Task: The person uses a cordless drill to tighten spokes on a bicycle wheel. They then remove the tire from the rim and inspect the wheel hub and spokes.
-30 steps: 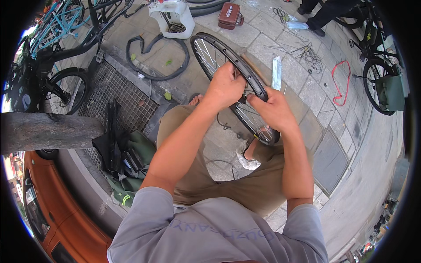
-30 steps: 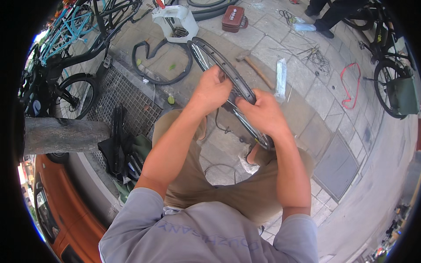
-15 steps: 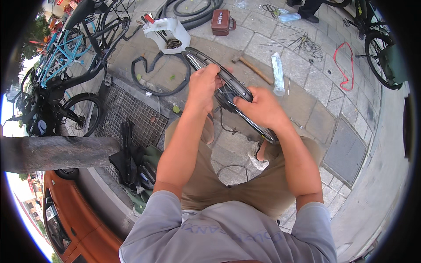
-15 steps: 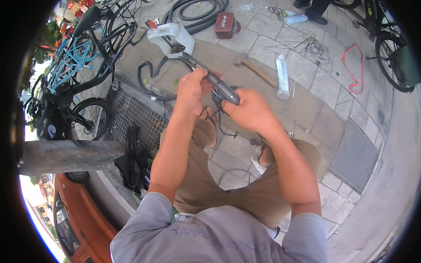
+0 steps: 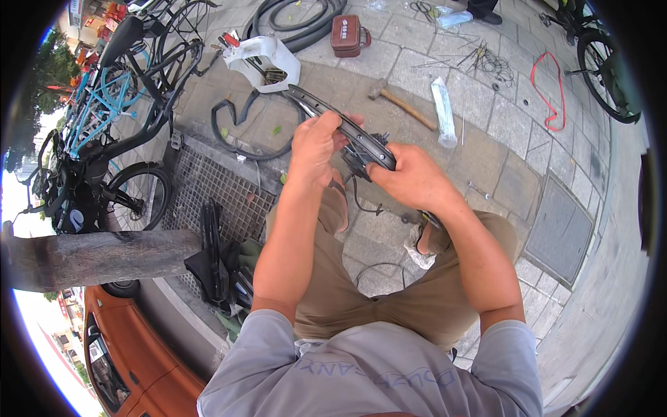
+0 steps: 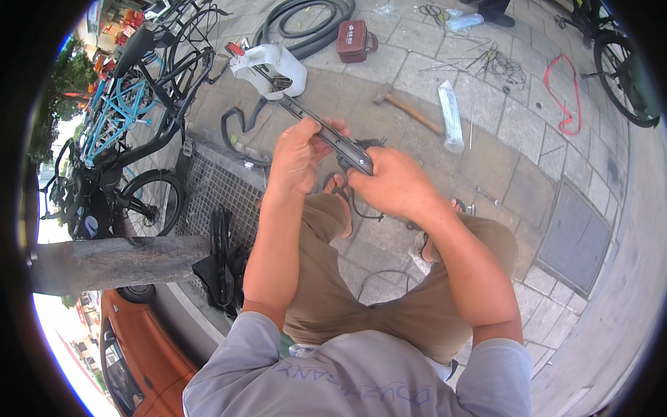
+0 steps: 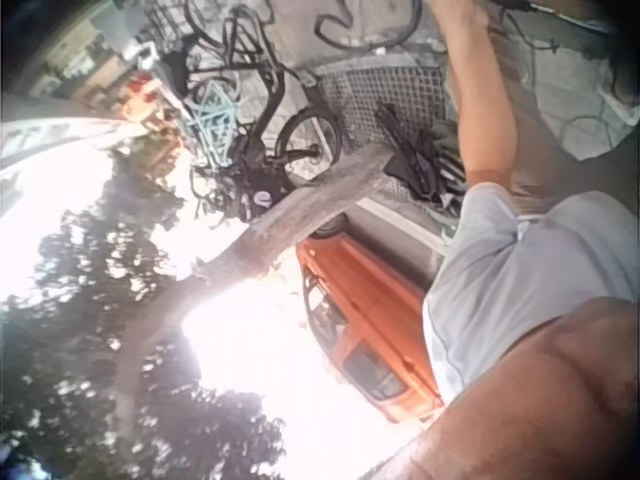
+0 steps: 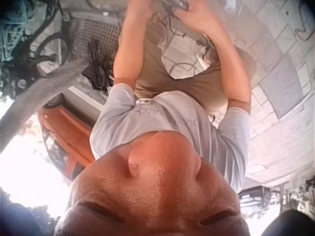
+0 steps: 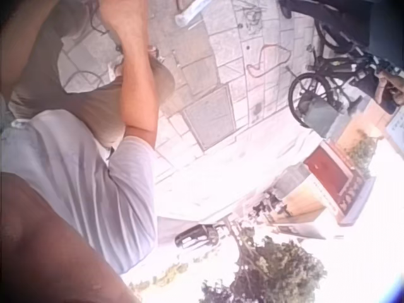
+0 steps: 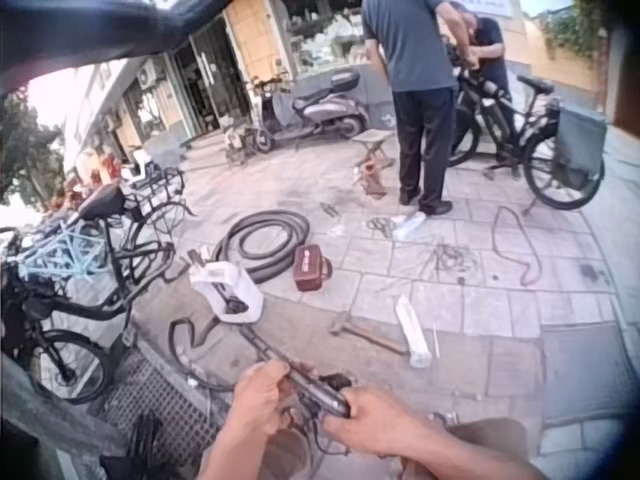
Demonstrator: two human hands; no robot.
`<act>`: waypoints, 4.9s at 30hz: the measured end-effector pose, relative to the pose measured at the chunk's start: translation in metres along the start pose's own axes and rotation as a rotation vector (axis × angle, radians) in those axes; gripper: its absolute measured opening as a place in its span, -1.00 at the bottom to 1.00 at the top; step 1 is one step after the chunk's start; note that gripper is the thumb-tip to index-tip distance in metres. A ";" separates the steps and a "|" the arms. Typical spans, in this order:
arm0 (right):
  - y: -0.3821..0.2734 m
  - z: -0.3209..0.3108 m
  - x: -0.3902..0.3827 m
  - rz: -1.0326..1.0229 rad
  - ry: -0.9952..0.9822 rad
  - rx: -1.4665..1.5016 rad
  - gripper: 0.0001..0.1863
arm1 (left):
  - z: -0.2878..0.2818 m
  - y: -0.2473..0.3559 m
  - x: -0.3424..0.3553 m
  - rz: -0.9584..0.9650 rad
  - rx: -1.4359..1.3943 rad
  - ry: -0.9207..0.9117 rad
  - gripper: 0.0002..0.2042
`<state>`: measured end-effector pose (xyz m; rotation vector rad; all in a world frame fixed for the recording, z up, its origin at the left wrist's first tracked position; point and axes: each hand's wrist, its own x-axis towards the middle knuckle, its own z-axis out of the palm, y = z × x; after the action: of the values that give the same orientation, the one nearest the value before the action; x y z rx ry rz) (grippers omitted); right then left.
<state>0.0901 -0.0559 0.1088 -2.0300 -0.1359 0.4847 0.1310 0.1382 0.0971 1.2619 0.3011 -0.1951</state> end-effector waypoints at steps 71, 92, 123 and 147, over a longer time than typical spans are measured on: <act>-0.003 0.002 0.000 0.002 -0.005 -0.017 -0.68 | 0.010 0.006 -0.017 0.007 -0.024 -0.167 -0.64; 0.000 0.000 0.002 0.061 -0.022 -0.013 -0.67 | 0.007 -0.011 -0.008 0.023 -0.027 -0.117 -0.61; 0.011 0.000 0.006 -0.070 0.013 0.024 -0.71 | 0.004 -0.012 -0.006 0.077 0.001 -0.155 -0.69; 0.018 -0.015 0.005 -0.014 -0.085 0.107 -0.73 | 0.008 -0.015 -0.002 -0.011 0.083 -0.314 -0.77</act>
<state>0.0990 -0.0750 0.0983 -1.9039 -0.1717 0.5583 0.1253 0.1260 0.0866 1.2898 0.0298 -0.4138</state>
